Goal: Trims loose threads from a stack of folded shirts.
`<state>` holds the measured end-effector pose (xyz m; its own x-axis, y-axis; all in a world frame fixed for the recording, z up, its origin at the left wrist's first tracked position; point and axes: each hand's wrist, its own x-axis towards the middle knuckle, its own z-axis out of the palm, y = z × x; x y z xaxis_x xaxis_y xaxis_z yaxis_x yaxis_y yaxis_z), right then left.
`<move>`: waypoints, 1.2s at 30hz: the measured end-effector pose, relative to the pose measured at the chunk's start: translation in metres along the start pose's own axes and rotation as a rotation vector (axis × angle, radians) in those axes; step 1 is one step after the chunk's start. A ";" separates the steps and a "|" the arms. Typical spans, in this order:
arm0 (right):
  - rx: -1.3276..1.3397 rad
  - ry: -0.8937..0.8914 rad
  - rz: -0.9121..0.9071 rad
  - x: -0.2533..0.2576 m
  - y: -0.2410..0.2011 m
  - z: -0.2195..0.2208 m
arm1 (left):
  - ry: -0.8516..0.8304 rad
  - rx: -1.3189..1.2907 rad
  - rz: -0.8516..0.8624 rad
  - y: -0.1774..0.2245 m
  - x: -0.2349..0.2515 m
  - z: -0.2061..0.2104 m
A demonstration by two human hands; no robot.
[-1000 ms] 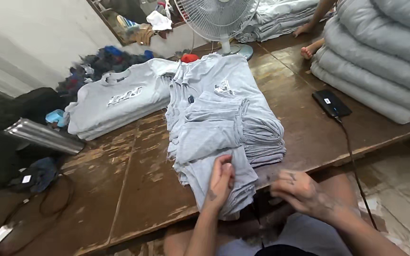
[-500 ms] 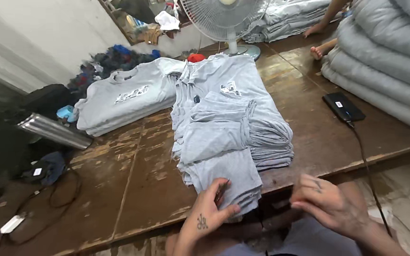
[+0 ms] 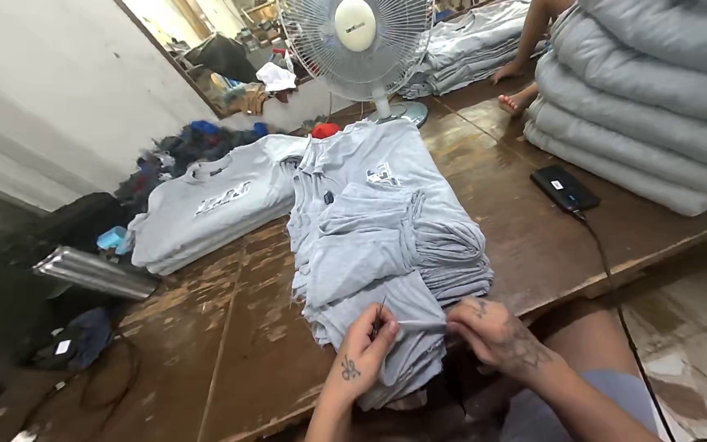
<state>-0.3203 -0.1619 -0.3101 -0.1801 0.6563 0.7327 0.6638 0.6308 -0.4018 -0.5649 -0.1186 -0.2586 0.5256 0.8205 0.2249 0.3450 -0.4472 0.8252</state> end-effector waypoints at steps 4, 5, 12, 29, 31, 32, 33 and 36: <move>-0.036 -0.071 0.006 -0.009 -0.004 -0.023 | 0.062 -0.060 -0.044 -0.005 -0.010 0.008; -0.036 -0.088 0.007 -0.010 -0.004 -0.025 | 0.074 -0.034 -0.042 -0.004 -0.010 0.009; -0.008 -0.066 0.004 -0.011 -0.006 -0.017 | 0.061 0.694 0.335 0.040 -0.010 0.013; 0.313 -0.291 -0.283 0.009 -0.040 -0.014 | 0.947 0.139 0.219 0.047 0.009 -0.055; 0.216 -0.276 -0.355 0.046 -0.044 0.005 | 1.165 -0.115 0.456 0.074 0.033 -0.054; 0.138 -0.296 -0.346 0.070 -0.043 0.011 | 1.046 -0.112 0.479 0.078 0.036 -0.044; 0.076 -0.343 -0.295 0.096 -0.041 0.014 | 0.888 -0.021 0.453 0.076 0.039 -0.034; -0.029 -0.658 0.065 0.177 -0.022 0.031 | 0.608 0.268 0.215 0.038 0.064 -0.028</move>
<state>-0.3895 -0.0464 -0.1888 -0.5385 0.8146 0.2155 0.7059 0.5758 -0.4126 -0.5399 -0.0727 -0.1978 0.1020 0.7226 0.6837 0.5031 -0.6304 0.5912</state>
